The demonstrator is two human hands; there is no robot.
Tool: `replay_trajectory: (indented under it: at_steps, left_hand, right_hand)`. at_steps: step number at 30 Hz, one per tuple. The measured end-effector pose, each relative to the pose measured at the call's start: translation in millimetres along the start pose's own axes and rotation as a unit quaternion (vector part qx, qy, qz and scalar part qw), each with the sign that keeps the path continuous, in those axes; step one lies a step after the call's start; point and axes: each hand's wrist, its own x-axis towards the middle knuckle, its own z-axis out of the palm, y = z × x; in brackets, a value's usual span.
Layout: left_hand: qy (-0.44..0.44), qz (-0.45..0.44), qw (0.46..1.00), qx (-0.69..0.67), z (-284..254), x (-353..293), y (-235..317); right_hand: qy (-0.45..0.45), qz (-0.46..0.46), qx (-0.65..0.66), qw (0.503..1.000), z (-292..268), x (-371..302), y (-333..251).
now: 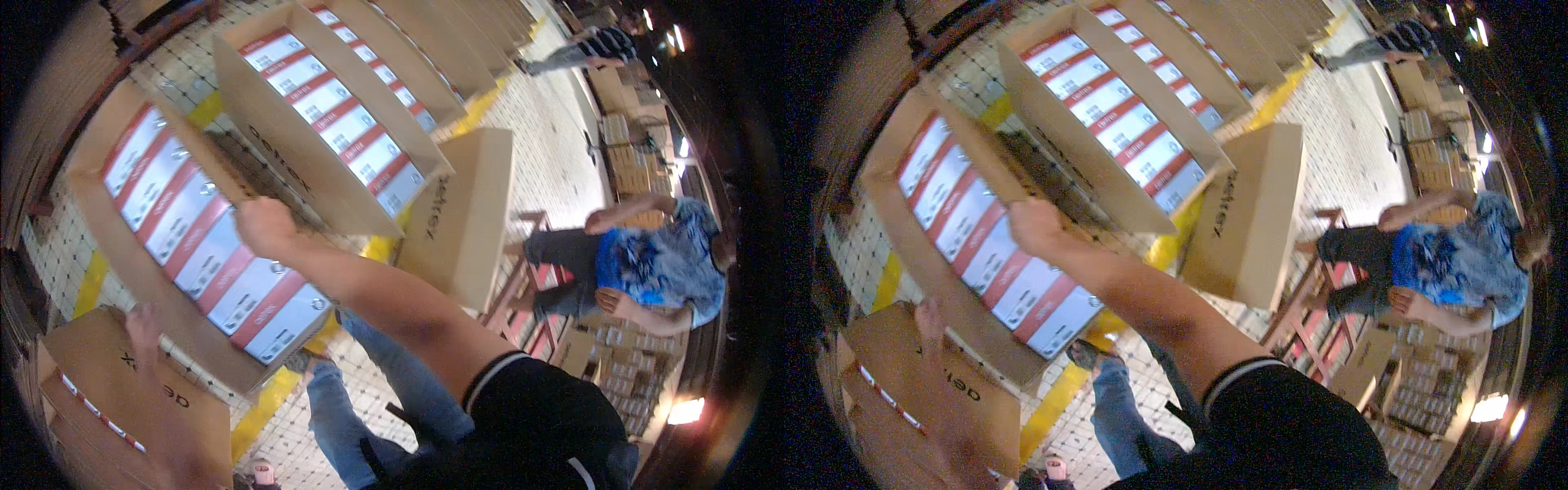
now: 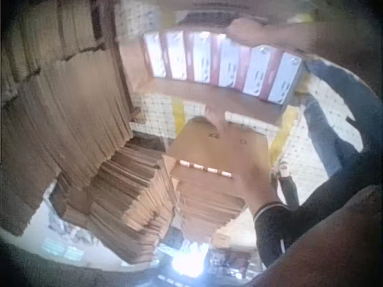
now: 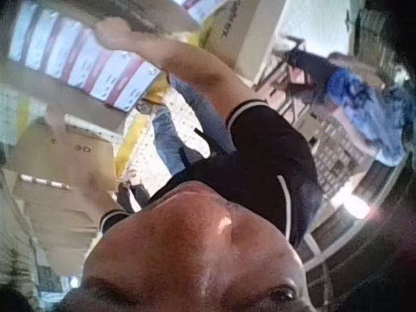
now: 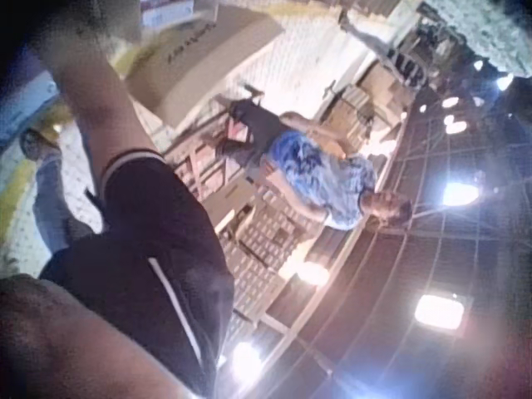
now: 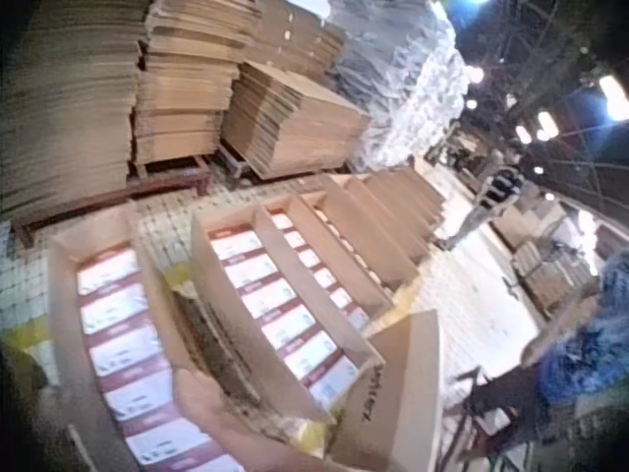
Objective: The person repeatedly opens and closes large cardboard cartons containing smaller shoe boxes. They lift the cartons, fold the flaps open, and then fold them closed again in a repetitive cycle.
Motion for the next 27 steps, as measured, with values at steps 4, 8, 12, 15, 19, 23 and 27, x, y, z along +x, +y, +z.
replay_trajectory:
  at_steps: [4, 8, 12, 15, 19, 23, 27]
  left_hand:
    - [0.163, 0.212, 0.878, 0.397, -110.4, -86.3, -44.3]
    - [0.126, -0.084, 0.936, 0.317, -180.9, -196.9, -87.5]
    - [0.096, -0.175, 0.909, 0.366, -156.2, -300.0, -140.1]
    - [0.085, -0.187, 0.968, 0.146, -70.8, -382.2, -163.8]
    - [-0.077, -0.179, 0.890, -0.411, 67.1, -450.2, -127.3]
    - [-0.145, -0.315, 0.886, -0.309, 176.2, -460.8, -13.1]
    - [-0.193, -0.262, 0.926, -0.193, 223.4, -438.0, 79.2]
  right_hand:
    - [-0.055, -0.049, 0.046, 0.996, 43.5, -31.0, -80.4]
    - [-0.144, -0.090, 0.137, 0.976, 126.3, -88.8, -146.1]
    - [-0.205, -0.164, 0.231, 0.937, 183.9, -181.6, -174.5]
    - [-0.288, -0.178, 0.297, 0.893, 186.7, -247.9, -132.6]
    - [-0.365, -0.073, 0.088, 0.924, 147.4, -314.4, 4.6]
    - [-0.341, 0.118, -0.008, 0.933, 68.5, -363.5, 169.0]
    - [-0.097, 0.322, 0.026, 0.941, -14.3, -390.4, 288.9]
